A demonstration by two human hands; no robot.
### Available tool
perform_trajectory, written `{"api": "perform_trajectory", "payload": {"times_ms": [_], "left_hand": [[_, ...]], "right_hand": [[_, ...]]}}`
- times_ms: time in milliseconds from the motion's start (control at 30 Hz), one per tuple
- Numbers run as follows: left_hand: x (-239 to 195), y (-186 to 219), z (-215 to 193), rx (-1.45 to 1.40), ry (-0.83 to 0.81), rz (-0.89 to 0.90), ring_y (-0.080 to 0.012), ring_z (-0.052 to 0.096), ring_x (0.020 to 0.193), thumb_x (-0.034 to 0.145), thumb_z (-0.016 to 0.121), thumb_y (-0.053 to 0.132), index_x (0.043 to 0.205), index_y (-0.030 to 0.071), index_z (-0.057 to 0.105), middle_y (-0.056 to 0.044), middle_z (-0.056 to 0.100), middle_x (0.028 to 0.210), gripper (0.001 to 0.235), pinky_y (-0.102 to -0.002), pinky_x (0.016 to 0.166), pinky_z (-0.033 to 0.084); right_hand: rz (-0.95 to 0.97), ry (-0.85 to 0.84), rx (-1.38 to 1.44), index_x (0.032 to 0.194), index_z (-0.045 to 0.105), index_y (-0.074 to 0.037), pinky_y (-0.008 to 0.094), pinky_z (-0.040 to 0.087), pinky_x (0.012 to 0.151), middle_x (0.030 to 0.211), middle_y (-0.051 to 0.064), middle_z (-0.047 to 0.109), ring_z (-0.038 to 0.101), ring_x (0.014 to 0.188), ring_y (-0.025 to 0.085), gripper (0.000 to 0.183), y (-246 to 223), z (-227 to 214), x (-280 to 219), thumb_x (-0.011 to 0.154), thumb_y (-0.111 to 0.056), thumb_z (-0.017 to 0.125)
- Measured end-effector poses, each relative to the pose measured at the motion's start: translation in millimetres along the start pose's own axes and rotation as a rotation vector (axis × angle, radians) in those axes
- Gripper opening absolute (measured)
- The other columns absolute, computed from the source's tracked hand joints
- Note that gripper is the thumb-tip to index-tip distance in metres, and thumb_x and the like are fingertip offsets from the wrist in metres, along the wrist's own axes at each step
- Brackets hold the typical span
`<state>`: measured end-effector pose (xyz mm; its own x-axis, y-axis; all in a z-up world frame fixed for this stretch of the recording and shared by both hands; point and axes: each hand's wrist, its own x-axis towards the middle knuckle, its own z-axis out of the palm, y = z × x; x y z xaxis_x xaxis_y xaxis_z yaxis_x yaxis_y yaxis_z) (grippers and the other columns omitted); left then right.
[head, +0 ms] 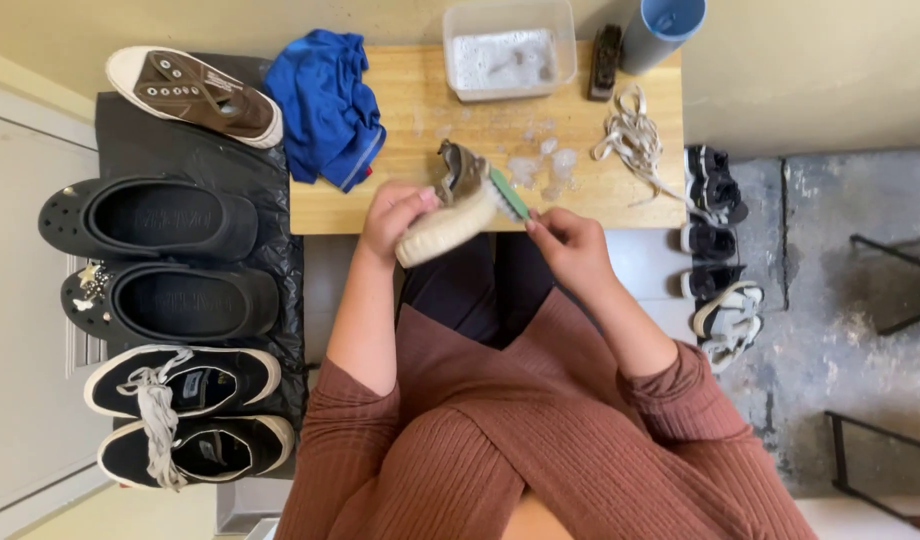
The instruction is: The person scrubs the sole and sides of a brown canvas sneaker using a green brush and soapy water from a container. They repeatedly dip the brush into the soapy water and continue scrubbing different areas of the shoe.
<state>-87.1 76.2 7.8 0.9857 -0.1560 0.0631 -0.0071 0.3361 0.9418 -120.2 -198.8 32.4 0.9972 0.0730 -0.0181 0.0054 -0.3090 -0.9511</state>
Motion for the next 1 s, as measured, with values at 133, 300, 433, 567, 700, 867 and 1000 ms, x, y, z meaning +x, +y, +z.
{"api": "perform_trajectory", "payload": {"times_ms": [133,300,433,567,700,867,1000], "left_hand": [[8,-5,3,0.058,-0.097,0.097,-0.0088,0.038,0.048,0.096,0.06,0.01,0.058,0.006,0.061,-0.002,0.043,0.052,0.038,-0.024,0.047,0.03],[13,8,12,0.105,-0.173,0.186,-0.0144,0.045,0.052,0.099,0.055,0.011,0.062,0.002,0.065,-0.008,0.051,0.056,0.04,-0.028,0.053,0.037],[20,10,22,0.107,-0.2,0.198,-0.0125,0.046,0.052,0.1,0.052,0.012,0.058,0.005,0.065,-0.005,0.051,0.055,0.044,-0.027,0.053,0.037],[15,4,24,0.118,-0.136,0.144,-0.0126,0.047,0.056,0.1,0.053,0.015,0.062,0.004,0.068,-0.005,0.054,0.057,0.042,-0.027,0.057,0.039],[17,4,29,0.183,-0.13,0.195,-0.0151,0.052,0.054,0.101,0.053,0.013,0.06,0.005,0.069,-0.009,0.058,0.055,0.045,-0.028,0.058,0.041],[22,5,35,0.123,-0.051,0.151,-0.0125,0.049,0.058,0.101,0.053,0.016,0.063,0.004,0.069,-0.005,0.056,0.058,0.043,-0.027,0.061,0.041],[17,-1,36,0.092,0.031,0.125,-0.012,0.048,0.055,0.101,0.054,0.018,0.062,0.004,0.067,-0.004,0.052,0.056,0.042,-0.025,0.058,0.039]], "right_hand": [[-0.237,0.005,-0.045,0.082,0.078,-0.012,0.029,0.048,0.058,0.058,0.009,0.065,0.06,0.059,0.01,0.01,-59,-1,-38,0.091,-0.009,0.076],[-0.222,-0.011,-0.131,0.089,0.078,-0.007,0.035,0.052,0.065,0.072,0.015,0.073,0.07,0.069,0.019,0.003,-11,-17,-19,0.091,-0.006,0.076],[-0.238,0.009,-0.131,0.091,0.079,-0.009,0.038,0.055,0.069,0.079,0.015,0.075,0.076,0.082,0.027,0.003,-58,-9,-41,0.091,-0.008,0.076],[-0.284,-0.029,-0.028,0.08,0.076,-0.006,0.03,0.052,0.06,0.058,0.01,0.066,0.065,0.057,0.019,0.01,-78,-4,-53,0.09,-0.005,0.075],[-0.14,0.028,-0.064,0.084,0.077,-0.01,0.027,0.048,0.062,0.061,0.006,0.068,0.057,0.067,0.006,0.011,23,-23,-17,0.094,-0.007,0.073],[-0.324,0.064,-0.113,0.083,0.075,-0.004,0.035,0.052,0.059,0.062,0.017,0.065,0.071,0.066,0.034,0.011,-75,-4,-54,0.094,-0.005,0.073],[-0.25,0.11,-0.068,0.083,0.075,-0.008,0.026,0.04,0.053,0.049,0.004,0.056,0.049,0.057,0.006,0.012,20,-17,-10,0.095,-0.005,0.073]]}}
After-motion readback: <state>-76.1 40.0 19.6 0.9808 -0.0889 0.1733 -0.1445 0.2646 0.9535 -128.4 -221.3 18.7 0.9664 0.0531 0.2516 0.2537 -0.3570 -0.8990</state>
